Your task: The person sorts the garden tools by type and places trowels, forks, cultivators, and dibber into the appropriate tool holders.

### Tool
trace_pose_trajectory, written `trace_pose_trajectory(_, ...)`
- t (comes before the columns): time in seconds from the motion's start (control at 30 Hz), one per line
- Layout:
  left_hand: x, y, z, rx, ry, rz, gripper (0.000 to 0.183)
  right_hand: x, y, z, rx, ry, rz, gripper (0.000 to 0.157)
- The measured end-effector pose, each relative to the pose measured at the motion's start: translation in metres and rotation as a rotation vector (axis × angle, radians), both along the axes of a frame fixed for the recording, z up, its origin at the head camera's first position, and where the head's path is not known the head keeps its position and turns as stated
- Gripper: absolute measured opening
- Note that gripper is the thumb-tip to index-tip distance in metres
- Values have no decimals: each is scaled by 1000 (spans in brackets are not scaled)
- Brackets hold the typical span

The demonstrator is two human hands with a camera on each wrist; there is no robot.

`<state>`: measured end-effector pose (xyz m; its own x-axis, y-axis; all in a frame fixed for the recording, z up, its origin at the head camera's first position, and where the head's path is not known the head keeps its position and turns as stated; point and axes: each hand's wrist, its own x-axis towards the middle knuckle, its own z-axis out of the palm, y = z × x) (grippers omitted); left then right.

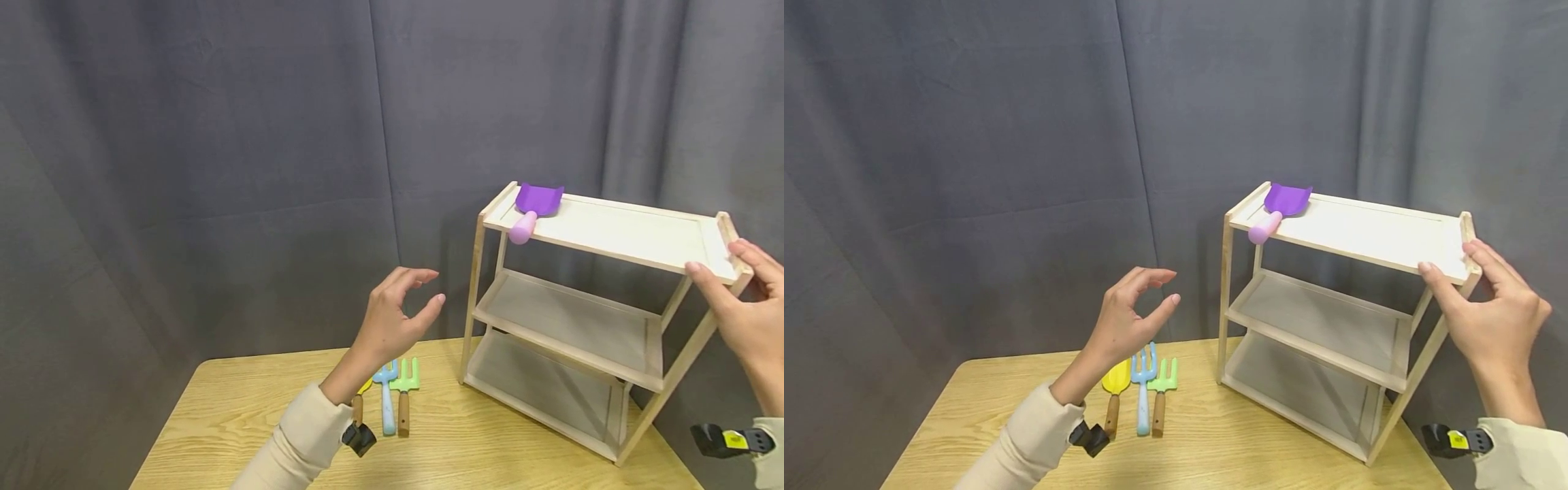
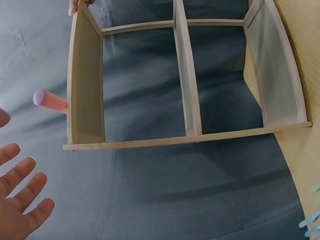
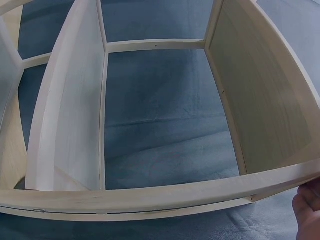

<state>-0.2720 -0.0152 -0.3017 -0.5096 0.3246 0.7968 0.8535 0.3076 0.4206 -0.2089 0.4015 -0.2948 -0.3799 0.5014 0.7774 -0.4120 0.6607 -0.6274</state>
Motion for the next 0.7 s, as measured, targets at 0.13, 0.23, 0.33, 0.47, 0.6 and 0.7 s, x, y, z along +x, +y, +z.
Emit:
trace_pose_trajectory(0.13,1,-2,-1,-10,0,-1,28,0,-1,1,-22,44,14,50)
trace_pose_trajectory(0.23,2,-4,-1,-8,1,-1,28,-1,-2,1,-29,65,27,48)
trace_pose_trajectory(0.33,4,-6,-2,-4,-2,-3,28,0,-2,1,-30,64,32,48)
trace_pose_trajectory(0.47,5,-8,-5,-7,-4,1,28,0,-1,0,-28,55,41,49)
trace_pose_trajectory(0.6,5,-11,-7,-22,0,13,29,0,-2,-1,-32,57,38,49)
trace_pose_trajectory(0.7,6,-13,-7,-47,4,28,31,0,-3,-1,-36,61,33,49)
